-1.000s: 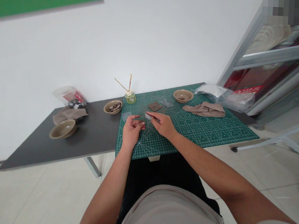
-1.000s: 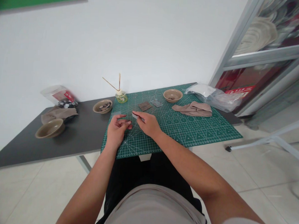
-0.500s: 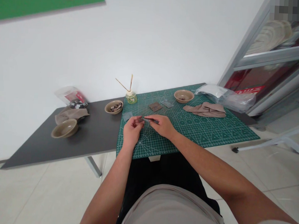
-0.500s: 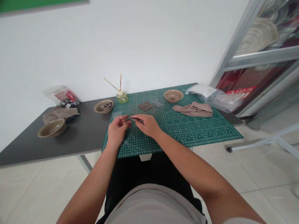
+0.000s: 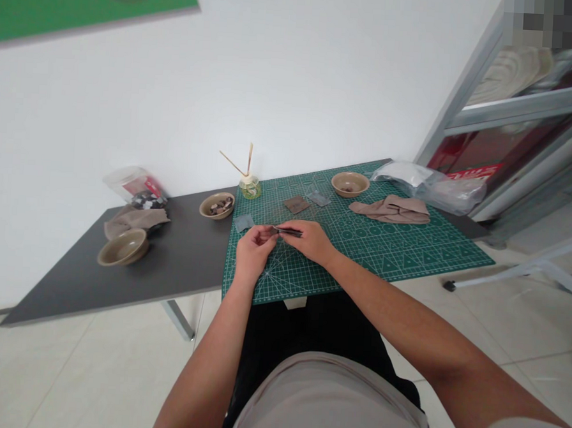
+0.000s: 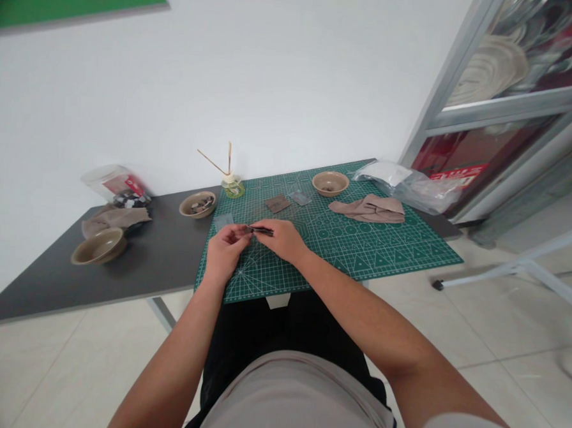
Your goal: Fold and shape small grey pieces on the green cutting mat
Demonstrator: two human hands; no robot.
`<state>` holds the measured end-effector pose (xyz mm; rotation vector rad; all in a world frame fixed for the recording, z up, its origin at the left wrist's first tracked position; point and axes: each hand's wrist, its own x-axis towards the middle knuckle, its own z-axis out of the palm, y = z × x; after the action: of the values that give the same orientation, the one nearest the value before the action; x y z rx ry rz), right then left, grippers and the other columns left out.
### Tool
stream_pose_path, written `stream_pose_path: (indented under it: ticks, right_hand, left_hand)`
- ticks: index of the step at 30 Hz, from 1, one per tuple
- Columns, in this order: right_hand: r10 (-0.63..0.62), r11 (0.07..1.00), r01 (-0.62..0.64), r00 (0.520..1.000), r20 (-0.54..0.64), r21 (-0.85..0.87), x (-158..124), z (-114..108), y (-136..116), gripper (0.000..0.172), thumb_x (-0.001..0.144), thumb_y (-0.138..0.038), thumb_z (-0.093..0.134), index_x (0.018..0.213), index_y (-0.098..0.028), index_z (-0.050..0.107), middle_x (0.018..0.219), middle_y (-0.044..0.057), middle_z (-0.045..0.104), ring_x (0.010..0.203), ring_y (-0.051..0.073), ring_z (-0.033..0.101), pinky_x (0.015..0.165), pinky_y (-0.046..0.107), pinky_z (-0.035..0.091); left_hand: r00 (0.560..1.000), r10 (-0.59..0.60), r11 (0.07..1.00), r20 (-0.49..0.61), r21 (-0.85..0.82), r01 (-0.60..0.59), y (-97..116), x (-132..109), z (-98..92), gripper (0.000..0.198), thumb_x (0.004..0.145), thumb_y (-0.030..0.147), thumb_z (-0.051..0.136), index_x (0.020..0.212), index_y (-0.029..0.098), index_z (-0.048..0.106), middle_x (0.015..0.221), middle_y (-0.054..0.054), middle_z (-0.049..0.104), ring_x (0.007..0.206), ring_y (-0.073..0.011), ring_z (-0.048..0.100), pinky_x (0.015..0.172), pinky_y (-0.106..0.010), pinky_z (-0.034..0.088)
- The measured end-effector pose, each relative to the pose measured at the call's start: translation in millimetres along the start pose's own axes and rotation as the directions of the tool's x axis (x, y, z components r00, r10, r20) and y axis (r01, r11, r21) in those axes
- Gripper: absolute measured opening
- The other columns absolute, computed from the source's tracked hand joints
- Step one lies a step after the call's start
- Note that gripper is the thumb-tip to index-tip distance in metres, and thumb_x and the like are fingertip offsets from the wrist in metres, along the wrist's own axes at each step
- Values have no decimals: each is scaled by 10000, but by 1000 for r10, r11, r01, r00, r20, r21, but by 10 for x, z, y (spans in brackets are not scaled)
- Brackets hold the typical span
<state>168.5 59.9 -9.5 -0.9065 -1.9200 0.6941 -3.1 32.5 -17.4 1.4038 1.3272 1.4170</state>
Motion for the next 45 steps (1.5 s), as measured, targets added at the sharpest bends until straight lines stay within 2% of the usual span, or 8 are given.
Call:
stream_pose_path:
  ticks: [6,12,20,25,35,40,45]
  right_hand:
    - [56,998,-56,998,-3,29,8,-13,32,156,844,-253,694,974,-228,777,937,21,776,870,185,710,772,275,503]
    - [74,996,-75,997,16,48,13,-19,28,153,845,-241,694,977,-216,768,925,19,773,855,177,704,764,273,491]
    - [-4,998,7,999,-46,64,0,-13,18,133,841,-217,697,951,-224,771,943,27,763,894,173,700,827,288,503]
    - [-13,998,14,1000,-15,54,-2,-20,21,157,849,-229,692,986,-226,768,971,33,763,903,175,699,830,289,506]
    - [55,998,-55,997,-47,-3,4,-11,11,113,811,-252,731,907,-200,761,861,28,750,791,165,672,723,263,469]
    - [22,1000,-22,1000,1,-3,0,-11,10,127,844,-238,692,950,-195,745,883,19,742,796,149,658,720,247,444]
    - [38,999,-38,999,-4,-18,-1,-22,-4,93,838,-263,700,890,-195,737,804,-1,721,726,136,626,679,239,420]
  left_hand:
    - [999,-33,999,19,34,32,-50,14,-18,295,722,346,755,962,177,723,794,-21,714,693,-149,644,708,-286,501]
    - [997,-68,998,34,3,68,9,2,-2,273,716,338,749,936,177,724,765,-18,716,658,-151,642,692,-295,514]
    - [995,-71,997,73,11,71,31,3,-10,248,712,351,759,871,169,702,677,4,677,609,-131,612,628,-259,486]
    - [995,-84,994,51,-71,87,26,-6,-10,300,697,359,768,920,171,697,728,-4,690,585,-125,615,605,-265,512]
    - [996,-54,997,77,-59,59,-26,10,-25,301,718,368,769,941,172,718,720,-10,695,602,-129,628,622,-266,519]
    - [996,-45,994,79,-93,52,-68,23,-30,300,718,359,775,942,170,712,723,-4,697,600,-119,623,621,-254,510]
    - [997,-45,997,62,-57,48,-22,10,-21,299,713,366,763,931,169,710,707,-8,690,598,-133,622,619,-272,513]
